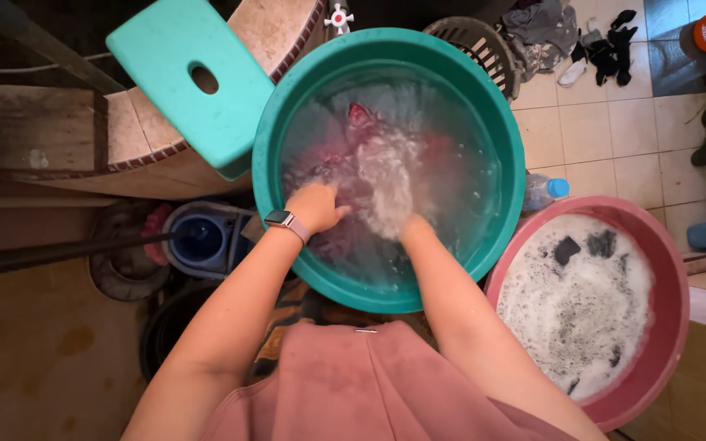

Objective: Hand washing clothes in plastic basins with soap and water.

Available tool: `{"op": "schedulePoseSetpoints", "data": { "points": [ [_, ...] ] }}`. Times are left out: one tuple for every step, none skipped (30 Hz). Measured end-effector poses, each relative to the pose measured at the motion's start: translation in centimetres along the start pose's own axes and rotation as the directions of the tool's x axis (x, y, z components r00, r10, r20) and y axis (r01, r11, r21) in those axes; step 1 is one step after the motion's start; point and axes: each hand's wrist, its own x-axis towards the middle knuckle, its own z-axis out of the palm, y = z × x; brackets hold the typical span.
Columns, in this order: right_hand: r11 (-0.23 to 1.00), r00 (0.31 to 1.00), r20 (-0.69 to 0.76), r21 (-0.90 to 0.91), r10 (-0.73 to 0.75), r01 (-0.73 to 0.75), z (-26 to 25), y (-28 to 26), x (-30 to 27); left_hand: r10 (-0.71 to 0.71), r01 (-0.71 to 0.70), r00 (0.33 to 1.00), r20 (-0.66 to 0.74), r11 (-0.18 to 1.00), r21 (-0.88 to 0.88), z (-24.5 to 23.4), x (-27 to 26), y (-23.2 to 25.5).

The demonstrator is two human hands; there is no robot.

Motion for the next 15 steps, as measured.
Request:
{"op": "schedulePoseSetpoints", "data": {
  "points": [
    [0.998, 0.999, 0.0, -0.044, -0.046, 0.046, -0.6, -0.2, 0.2, 0.02, -0.021, 0.999, -0.041, 1.0, -0.004, -0.1, -0.1, 0.0],
    [0.992, 0.996, 0.003, -0.09, -0.09, 0.09, -1.3, -0.2, 0.2, 0.043, -0.044, 0.996, -0.081, 0.999, -0.009, -0.2, -0.2, 0.0],
    [0.992, 0.996, 0.0, -0.09, -0.088, 0.088, -0.6, 0.8, 0.7, 0.045, -0.046, 0.996, -0.082, 0.999, -0.007, -0.8, -0.5, 0.4],
    [0.992, 1.0, 0.005, -0.123, 0.03, -0.029, 0.2, 1.9, 0.9, 0.071, -0.073, 0.984, -0.166, 0.997, -0.007, -1.3, -0.9, 0.8],
    [0.977, 0.989, 0.006, -0.155, 0.148, -0.146, 0.9, 2.9, 1.1, 0.095, -0.1, 0.964, -0.25, 0.995, -0.006, -1.8, -1.4, 1.2],
    [0.977, 0.989, 0.004, -0.157, 0.149, -0.147, 0.9, 3.2, 1.3, 0.097, -0.102, 0.963, -0.251, 0.995, -0.005, -2.0, -1.4, 1.4],
    [0.959, 0.975, 0.002, -0.179, 0.224, -0.22, 0.9, 3.3, 1.4, 0.086, -0.1, 0.954, -0.287, 0.994, -0.036, -2.2, -1.5, 1.6],
    [0.935, 0.955, -0.004, -0.199, 0.297, -0.292, 0.9, 3.5, 1.8, 0.074, -0.1, 0.943, -0.323, 0.993, -0.064, -2.5, -1.6, 1.8],
    [0.935, 0.955, -0.009, -0.198, 0.297, -0.293, -0.9, 2.1, 1.9, 0.077, -0.101, 0.942, -0.326, 0.993, -0.06, -3.0, -2.1, 2.0],
    [0.892, 0.893, -0.062, -0.058, 0.446, -0.449, -2.8, 0.9, 2.0, 0.084, -0.129, 0.927, -0.366, 0.987, -0.098, -3.5, -2.4, 2.3],
    [0.81, 0.805, -0.093, 0.09, 0.586, -0.579, -4.6, -0.4, 2.1, 0.09, -0.157, 0.91, -0.405, 0.978, -0.135, -4.0, -2.8, 2.6],
    [0.808, 0.802, -0.098, 0.09, 0.589, -0.582, -6.4, -1.2, 1.4, 0.096, -0.163, 0.908, -0.407, 0.978, -0.134, -4.4, -3.4, 2.9],
    [0.803, 0.799, -0.11, 0.173, 0.591, -0.57, -8.1, -2.0, 0.8, 0.121, -0.218, 0.853, -0.508, 0.967, -0.135, -4.9, -4.0, 3.3],
    [0.794, 0.796, -0.125, 0.255, 0.593, -0.552, -9.9, -2.8, 0.2, 0.143, -0.273, 0.784, -0.604, 0.953, -0.128, -5.4, -4.5, 3.6],
    [0.794, 0.793, -0.133, 0.255, 0.595, -0.552, -11.2, -3.0, -0.3, 0.15, -0.28, 0.78, -0.607, 0.952, -0.125, -5.6, -4.5, 3.4]
  ]
}}
